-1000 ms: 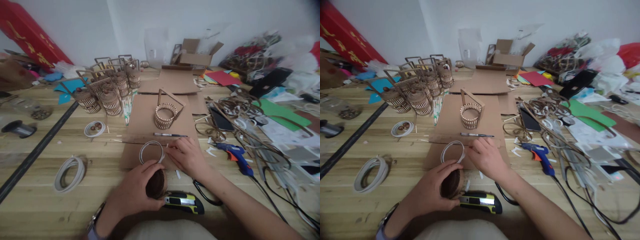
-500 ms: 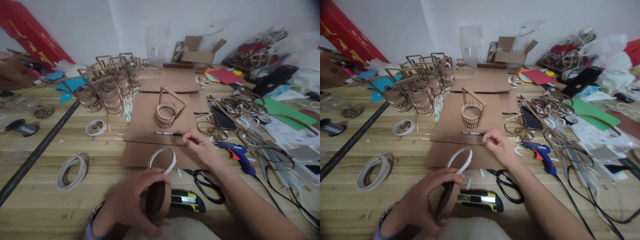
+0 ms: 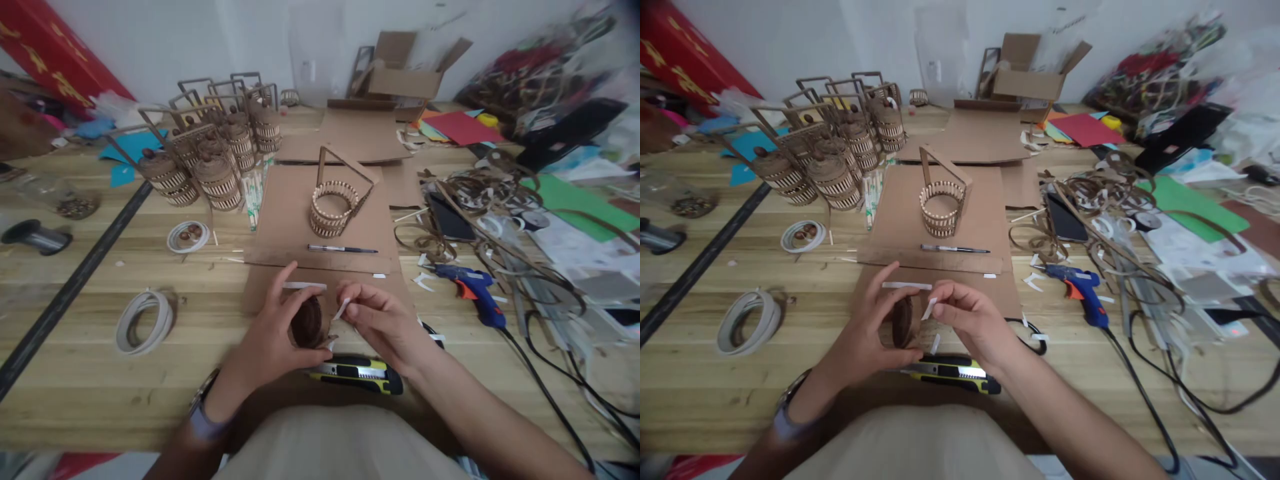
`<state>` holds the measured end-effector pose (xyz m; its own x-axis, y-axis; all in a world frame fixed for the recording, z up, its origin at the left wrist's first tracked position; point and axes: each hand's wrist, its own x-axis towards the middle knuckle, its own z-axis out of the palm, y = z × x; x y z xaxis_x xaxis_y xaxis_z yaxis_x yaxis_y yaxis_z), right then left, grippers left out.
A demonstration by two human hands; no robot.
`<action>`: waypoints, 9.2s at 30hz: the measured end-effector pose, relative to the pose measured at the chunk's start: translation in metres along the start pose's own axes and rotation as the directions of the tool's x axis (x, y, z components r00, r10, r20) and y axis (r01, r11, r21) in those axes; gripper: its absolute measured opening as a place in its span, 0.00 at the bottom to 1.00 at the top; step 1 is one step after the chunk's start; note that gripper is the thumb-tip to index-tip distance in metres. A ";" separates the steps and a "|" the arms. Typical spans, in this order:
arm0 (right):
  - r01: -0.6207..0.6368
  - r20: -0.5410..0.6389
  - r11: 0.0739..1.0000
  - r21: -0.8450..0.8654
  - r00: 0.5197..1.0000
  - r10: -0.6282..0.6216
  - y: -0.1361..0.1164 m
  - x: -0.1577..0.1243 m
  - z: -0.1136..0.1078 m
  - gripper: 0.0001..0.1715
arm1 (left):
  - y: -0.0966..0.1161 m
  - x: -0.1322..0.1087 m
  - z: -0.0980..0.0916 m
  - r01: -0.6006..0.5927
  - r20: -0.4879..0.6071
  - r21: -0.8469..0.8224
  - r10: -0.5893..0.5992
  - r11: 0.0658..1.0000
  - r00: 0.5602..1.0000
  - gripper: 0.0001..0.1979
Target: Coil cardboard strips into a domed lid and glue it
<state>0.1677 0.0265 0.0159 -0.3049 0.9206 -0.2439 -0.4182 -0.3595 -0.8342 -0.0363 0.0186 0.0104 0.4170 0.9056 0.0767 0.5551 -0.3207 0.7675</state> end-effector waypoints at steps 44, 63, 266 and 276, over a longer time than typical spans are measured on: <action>-0.020 -0.069 1.000 -0.021 0.997 0.018 0.020 -0.010 0.013 0.11 | 0.001 -0.002 0.003 0.021 0.022 -0.141 -0.018 0.990 1.000 0.39; 0.374 -0.028 0.806 -0.460 0.901 -0.434 0.027 -0.015 0.013 0.02 | 0.006 -0.004 0.006 0.026 0.028 -0.238 -0.020 0.971 0.999 0.39; -0.210 -0.254 0.150 -0.966 0.669 -0.698 -0.034 -0.048 -0.136 0.09 | 0.010 -0.009 0.038 -0.026 -0.244 0.354 0.119 0.935 0.962 0.37; -0.101 -0.317 0.360 -0.927 0.725 -0.612 -0.022 -0.032 -0.160 0.14 | 0.011 -0.009 0.037 -0.025 -0.240 0.311 0.105 0.950 0.965 0.36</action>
<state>0.3240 0.0289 -0.0373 0.3061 0.9353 0.1773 0.6739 -0.0814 -0.7343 -0.0077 -0.0029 -0.0053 0.2877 0.9071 0.3071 0.7407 -0.4140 0.5291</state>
